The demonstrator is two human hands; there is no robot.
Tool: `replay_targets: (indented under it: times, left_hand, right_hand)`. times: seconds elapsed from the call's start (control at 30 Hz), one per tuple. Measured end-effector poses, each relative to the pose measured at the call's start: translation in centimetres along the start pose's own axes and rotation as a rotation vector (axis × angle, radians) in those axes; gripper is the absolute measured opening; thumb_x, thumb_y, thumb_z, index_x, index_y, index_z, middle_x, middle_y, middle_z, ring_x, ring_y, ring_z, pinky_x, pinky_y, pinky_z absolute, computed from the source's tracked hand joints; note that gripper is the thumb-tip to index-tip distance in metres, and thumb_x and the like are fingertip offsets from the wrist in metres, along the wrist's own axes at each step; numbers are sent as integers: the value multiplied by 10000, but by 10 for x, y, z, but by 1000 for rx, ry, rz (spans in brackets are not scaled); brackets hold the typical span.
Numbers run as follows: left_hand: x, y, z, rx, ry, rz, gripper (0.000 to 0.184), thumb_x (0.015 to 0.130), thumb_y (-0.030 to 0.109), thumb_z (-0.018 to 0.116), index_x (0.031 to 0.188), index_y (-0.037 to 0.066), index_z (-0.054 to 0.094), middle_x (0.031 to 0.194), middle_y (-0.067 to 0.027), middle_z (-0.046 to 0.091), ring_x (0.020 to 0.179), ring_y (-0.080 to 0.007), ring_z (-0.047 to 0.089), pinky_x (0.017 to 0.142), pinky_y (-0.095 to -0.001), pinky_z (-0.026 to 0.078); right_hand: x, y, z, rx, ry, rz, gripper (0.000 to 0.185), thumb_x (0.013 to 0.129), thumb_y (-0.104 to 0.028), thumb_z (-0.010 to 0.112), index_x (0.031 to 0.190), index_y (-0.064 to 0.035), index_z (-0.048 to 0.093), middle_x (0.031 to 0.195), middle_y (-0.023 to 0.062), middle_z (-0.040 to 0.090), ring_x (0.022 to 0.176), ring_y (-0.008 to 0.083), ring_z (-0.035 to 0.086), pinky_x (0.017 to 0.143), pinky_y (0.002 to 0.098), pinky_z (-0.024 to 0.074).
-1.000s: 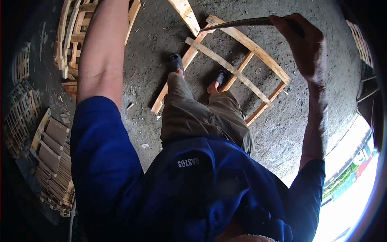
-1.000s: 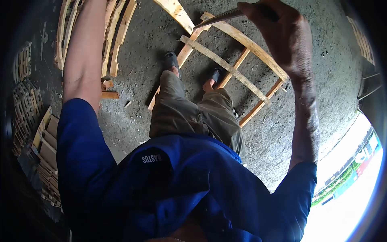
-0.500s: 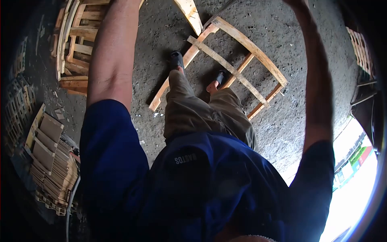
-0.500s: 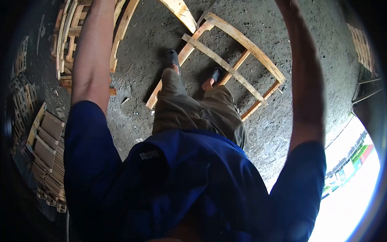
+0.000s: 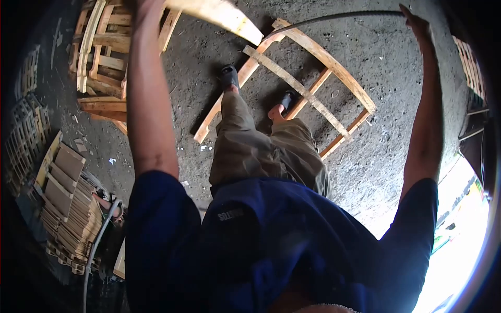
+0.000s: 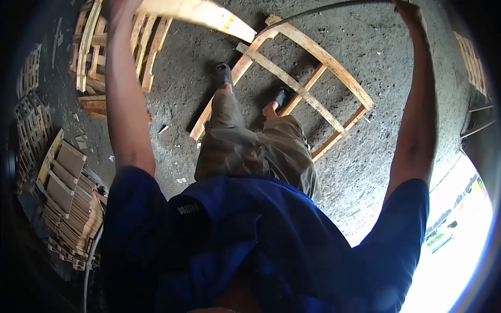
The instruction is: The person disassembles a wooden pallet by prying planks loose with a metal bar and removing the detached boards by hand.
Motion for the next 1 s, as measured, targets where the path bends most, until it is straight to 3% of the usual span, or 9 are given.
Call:
replay_targets:
  times: [0.03, 0.07, 0.1, 0.27, 0.37, 0.5, 0.67, 0.83, 1.0]
  left_hand:
    - [-7, -27, -11, 120, -13, -9, 686, 942, 533, 615, 1425, 50, 551, 1452, -183, 557, 1337, -383, 520, 1116, -467, 392]
    - [12, -92, 0, 172, -86, -13, 1053, 760, 861, 546, 1417, 38, 561, 1396, -249, 582, 1300, -402, 557, 1089, -492, 413]
    - [-11, -126, -17, 138, 81, -21, 1006, 758, 850, 556, 1382, 62, 602, 1325, -236, 636, 1226, -385, 613, 1053, -483, 439]
    - [-154, -303, -46, -10, 14, -182, 673, 954, 607, 574, 1123, -39, 658, 1069, -256, 704, 987, -411, 691, 840, -488, 516]
    - [-277, -356, -46, 9, 103, -184, 530, 1002, 461, 593, 1085, -62, 613, 1004, -293, 687, 948, -474, 673, 775, -509, 518]
    - [-454, -427, -17, -78, 86, -52, 383, 1032, 350, 593, 1015, -33, 600, 956, -227, 658, 904, -377, 684, 782, -460, 543]
    - [-408, -390, -34, -124, 71, -461, 484, 1029, 446, 570, 980, -35, 587, 967, -227, 656, 911, -355, 666, 822, -451, 524]
    - [-274, -267, -60, -181, 195, -262, 606, 972, 544, 608, 1084, -52, 625, 1068, -269, 696, 976, -389, 686, 849, -448, 513]
    - [-115, -116, -36, 218, 21, -176, 947, 801, 861, 486, 1428, 155, 569, 1309, -189, 657, 1204, -389, 627, 981, -566, 464]
  right_hand:
    - [-14, 18, -5, 22, 9, 7, 632, 870, -682, 639, 860, -57, 737, 704, 3, 604, 542, 106, 441, 570, 327, 439]
    - [-46, 4, -15, 58, -29, 60, 653, 841, -705, 656, 790, -56, 708, 669, 2, 579, 533, 105, 433, 557, 324, 429]
    - [-78, -10, -25, 92, -66, 114, 678, 811, -728, 673, 720, -56, 679, 635, 0, 553, 523, 103, 426, 545, 320, 418]
    - [-151, 49, -33, 50, -54, 594, 798, 671, -863, 664, 743, -69, 685, 586, 13, 502, 478, 137, 415, 484, 322, 354]
    - [-180, 59, -32, 104, 70, 529, 773, 671, -895, 643, 662, -123, 592, 503, -44, 339, 395, 99, 317, 409, 295, 292]
    - [-240, 111, -29, 104, 51, 765, 791, 672, -896, 645, 714, -105, 635, 499, -31, 333, 378, 120, 326, 396, 299, 292]
    - [-323, 85, -16, 275, 59, 679, 659, 790, -740, 713, 721, -87, 646, 492, -51, 350, 404, 79, 317, 407, 293, 285]
    - [-335, -43, -32, 311, 79, 467, 582, 881, -550, 746, 623, -50, 597, 547, -43, 406, 570, 56, 355, 535, 275, 294]
    - [-296, -167, -42, 190, -43, 95, 567, 872, -621, 714, 707, -79, 687, 578, -3, 556, 543, 92, 456, 548, 304, 391]
Point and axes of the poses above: each hand's wrist, its own x-axis towards the middle knuckle, its own z-axis out of the palm, y = z × x, the point moved 9 cm from there along x, towards the middle knuckle
